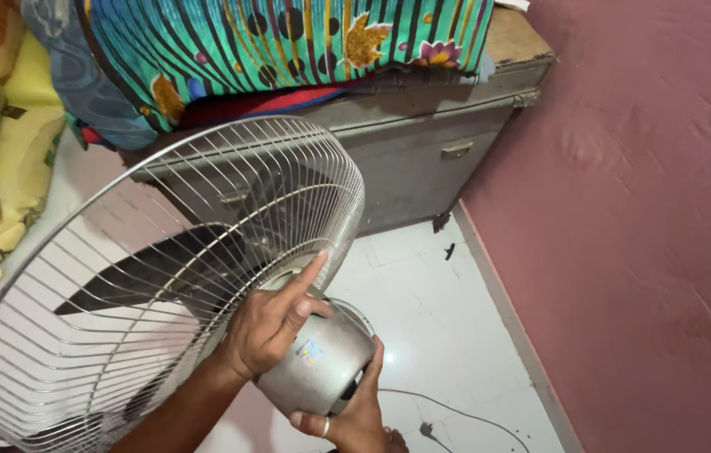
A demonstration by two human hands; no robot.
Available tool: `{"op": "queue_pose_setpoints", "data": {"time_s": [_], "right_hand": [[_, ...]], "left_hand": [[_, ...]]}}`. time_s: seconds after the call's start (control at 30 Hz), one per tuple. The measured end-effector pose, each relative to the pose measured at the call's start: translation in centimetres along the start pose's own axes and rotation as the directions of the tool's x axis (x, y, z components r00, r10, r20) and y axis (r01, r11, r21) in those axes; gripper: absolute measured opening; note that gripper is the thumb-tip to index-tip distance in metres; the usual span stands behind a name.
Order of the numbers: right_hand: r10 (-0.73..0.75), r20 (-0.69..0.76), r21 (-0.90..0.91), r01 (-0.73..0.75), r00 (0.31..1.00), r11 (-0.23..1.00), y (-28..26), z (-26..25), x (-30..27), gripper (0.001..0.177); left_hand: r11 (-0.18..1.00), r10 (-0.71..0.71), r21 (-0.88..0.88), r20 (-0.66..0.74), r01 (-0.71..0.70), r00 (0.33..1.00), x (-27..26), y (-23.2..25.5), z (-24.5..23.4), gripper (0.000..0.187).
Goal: The person uses a screwdriver to adjust the internal wiring of a standing fan's motor housing. They repeatedly remove and reattach the motor cover, manipulate wires, and tighten screws to complete the repair.
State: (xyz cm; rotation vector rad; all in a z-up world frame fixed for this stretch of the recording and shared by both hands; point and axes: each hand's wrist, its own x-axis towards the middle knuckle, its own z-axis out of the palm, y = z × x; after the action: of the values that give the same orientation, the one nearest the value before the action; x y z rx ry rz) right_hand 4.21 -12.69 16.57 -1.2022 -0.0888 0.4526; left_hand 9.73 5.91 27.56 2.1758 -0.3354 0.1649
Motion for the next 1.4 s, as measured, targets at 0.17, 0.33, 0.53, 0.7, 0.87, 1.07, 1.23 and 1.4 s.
{"op": "queue_pose_setpoints", "data": {"time_s": [0.17,0.33,0.53,0.7,0.87,1.07,1.23,1.4], "right_hand": [[-0.085,0.011,-0.002,0.085,0.996,0.996,-1.1,0.5,-0.5,0.145],[-0.097,-0.17,-0.319,0.038,0.981,0.947,-1.0,1.4,-1.5,0.151],[0.042,-0.283,-0.389,-0.155,0.958,0.908,-1.7,1.7,-1.8,0.162],[0.122,-0.293,-0.234,-0.194,0.948,0.953,-1.4,1.4,-1.4,0.161],[-0.035,-0.197,-0.299,-0.026,0.98,0.954,-0.8,-0.3,-1.0,0.16],[0.018,-0.256,-0.084,-0.04,0.966,0.996,0.6,0.3,-0.4,0.16],[0.145,-0.275,-0.049,-0.164,0.95,0.985,-0.3,0.7,-0.8,0.163],[0.112,-0.291,-0.204,-0.176,0.95,0.963,-1.2,1.2,-1.1,0.162]], "left_hand": [[0.992,0.125,0.023,-0.062,-0.124,0.99,0.3,0.1,0.5,0.06],[0.999,0.001,0.049,-0.016,0.0,1.0,-0.3,0.0,0.4,0.062],[0.999,0.024,0.044,-0.017,-0.024,1.0,0.1,0.4,0.7,0.062],[0.998,0.052,0.023,-0.023,-0.052,0.998,0.1,0.4,1.0,0.063],[0.988,-0.14,0.065,-0.014,0.141,0.99,0.4,0.7,0.8,0.065],[0.996,-0.074,0.054,-0.041,0.076,0.996,0.2,0.7,1.0,0.062],[0.995,-0.077,0.068,-0.025,0.078,0.997,0.1,0.6,0.9,0.061],[0.997,-0.038,0.068,-0.019,0.039,0.999,0.1,0.7,0.8,0.06]]}}
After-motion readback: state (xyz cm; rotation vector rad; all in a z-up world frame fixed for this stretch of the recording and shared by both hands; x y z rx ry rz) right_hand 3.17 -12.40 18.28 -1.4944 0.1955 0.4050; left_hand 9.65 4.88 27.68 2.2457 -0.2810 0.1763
